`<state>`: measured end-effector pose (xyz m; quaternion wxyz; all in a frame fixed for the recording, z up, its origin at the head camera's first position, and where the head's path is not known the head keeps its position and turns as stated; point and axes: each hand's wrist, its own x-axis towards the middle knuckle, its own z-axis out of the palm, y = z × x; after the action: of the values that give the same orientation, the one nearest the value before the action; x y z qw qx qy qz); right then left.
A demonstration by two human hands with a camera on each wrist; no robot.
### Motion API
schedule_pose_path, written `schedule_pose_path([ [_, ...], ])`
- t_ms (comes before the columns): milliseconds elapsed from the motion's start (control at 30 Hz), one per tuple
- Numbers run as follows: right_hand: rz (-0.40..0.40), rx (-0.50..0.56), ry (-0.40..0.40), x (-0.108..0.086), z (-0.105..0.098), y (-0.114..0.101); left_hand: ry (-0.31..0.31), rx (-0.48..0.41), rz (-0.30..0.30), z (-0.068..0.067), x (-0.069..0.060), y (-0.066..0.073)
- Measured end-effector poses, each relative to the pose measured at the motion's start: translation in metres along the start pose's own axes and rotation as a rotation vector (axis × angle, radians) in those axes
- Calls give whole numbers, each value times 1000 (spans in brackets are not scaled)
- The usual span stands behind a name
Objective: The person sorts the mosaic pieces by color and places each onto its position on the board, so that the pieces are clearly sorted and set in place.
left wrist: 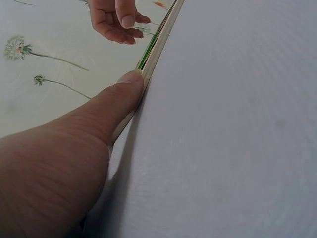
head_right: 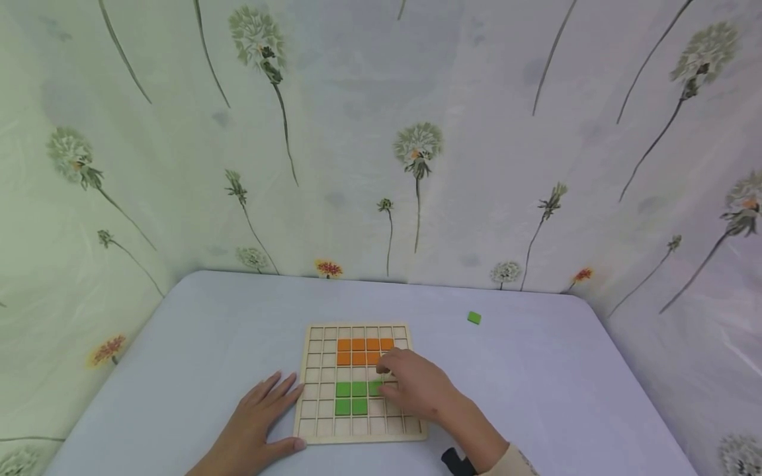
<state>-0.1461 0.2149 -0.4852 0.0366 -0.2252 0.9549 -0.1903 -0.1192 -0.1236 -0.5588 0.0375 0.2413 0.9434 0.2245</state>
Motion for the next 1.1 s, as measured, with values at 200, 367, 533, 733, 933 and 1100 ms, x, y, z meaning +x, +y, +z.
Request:
schedule_pose_path([
  [200, 46, -8, 31, -6, -12, 8, 8, -8, 10, 2, -1, -1],
  [367, 91, -43, 78, -9, -21, 22, 8, -12, 7, 2, -1, -1],
  [533, 155, -51, 97, -12, -31, 38, 0, -6, 1, 0, -1, -1],
  [733, 187, -71, 126, -16, -43, 58, 8, -17, 8, -3, -3, 1],
  [933, 198, -104, 175, -18, -51, 80, -4, -17, -4, -2, -2, 1],
  [1100, 221, -137, 183, -18, -55, 103, -4, -21, -5, -1, -1, 1],
])
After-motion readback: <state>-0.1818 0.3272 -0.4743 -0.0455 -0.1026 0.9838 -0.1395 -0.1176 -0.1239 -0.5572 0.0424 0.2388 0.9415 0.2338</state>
